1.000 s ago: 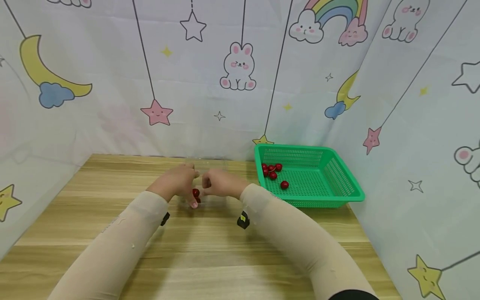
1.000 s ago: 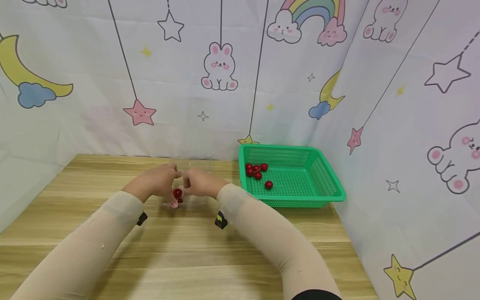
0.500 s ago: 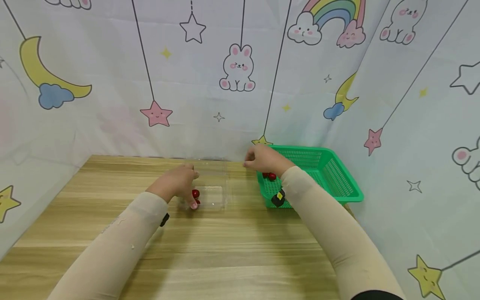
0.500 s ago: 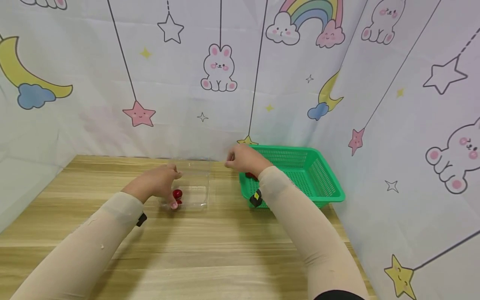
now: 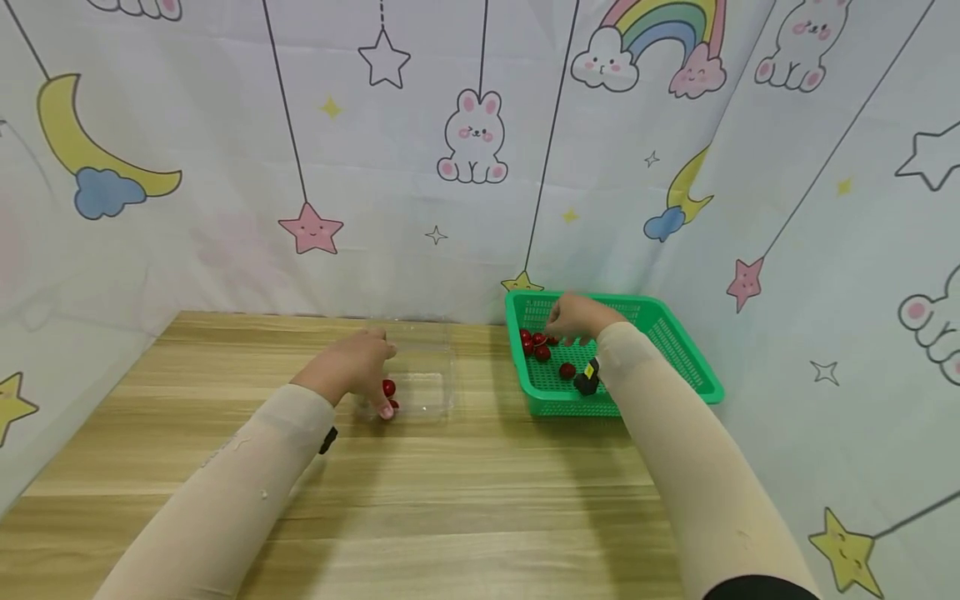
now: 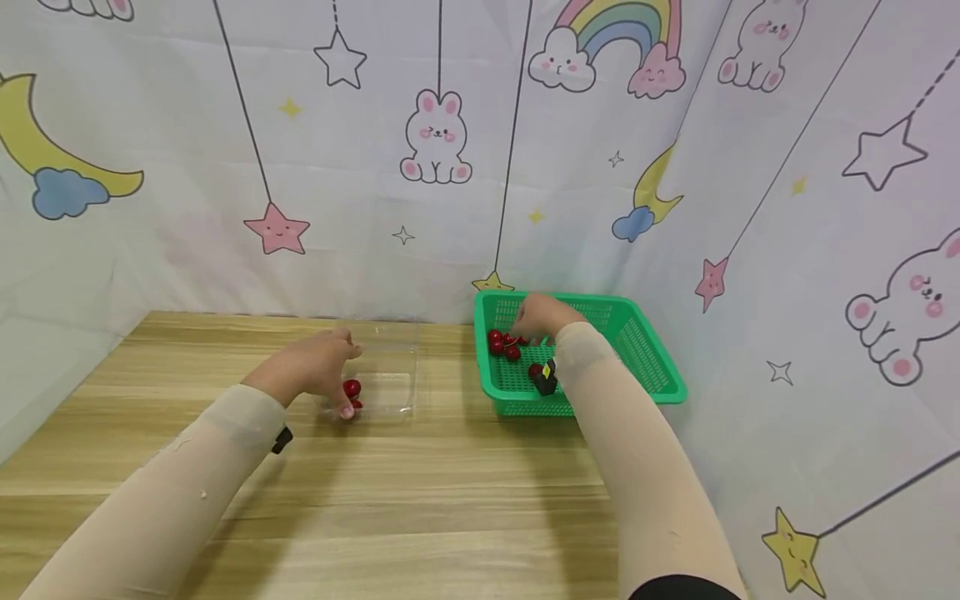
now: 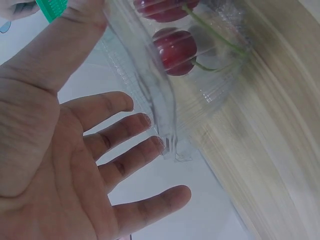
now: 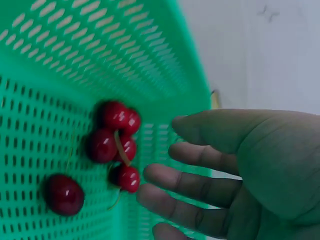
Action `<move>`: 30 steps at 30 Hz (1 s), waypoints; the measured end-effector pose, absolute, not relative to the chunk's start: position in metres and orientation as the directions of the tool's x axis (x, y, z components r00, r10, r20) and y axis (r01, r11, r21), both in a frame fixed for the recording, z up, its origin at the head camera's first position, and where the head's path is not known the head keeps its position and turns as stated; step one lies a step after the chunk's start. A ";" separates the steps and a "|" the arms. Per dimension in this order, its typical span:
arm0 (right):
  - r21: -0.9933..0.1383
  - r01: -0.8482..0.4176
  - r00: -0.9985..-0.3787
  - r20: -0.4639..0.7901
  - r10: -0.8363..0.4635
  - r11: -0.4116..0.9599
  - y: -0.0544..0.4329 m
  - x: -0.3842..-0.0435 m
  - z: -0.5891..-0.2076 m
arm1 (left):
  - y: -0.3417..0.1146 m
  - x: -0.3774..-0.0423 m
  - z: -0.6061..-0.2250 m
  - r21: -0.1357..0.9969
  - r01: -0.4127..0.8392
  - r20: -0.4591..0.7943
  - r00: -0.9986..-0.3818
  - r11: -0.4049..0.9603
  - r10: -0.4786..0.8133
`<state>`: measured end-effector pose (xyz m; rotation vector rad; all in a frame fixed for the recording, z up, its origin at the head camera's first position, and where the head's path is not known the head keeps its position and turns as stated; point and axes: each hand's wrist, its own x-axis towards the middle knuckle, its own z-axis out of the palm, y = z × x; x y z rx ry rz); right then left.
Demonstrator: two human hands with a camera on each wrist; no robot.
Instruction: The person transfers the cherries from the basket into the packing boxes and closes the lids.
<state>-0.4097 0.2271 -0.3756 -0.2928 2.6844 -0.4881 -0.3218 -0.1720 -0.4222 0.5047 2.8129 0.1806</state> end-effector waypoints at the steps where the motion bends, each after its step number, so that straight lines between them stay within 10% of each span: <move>1: -0.367 -0.116 -0.891 -0.372 -0.259 0.923 0.230 -0.412 -0.378 | -0.172 -0.322 -0.422 0.170 0.321 -0.249 -0.901 0.931 0.356; 30: -0.125 -0.106 -0.794 -0.586 -0.160 0.986 0.248 -0.420 -0.409 | -0.173 -0.320 -0.421 0.182 0.314 -0.250 -0.901 0.932 0.353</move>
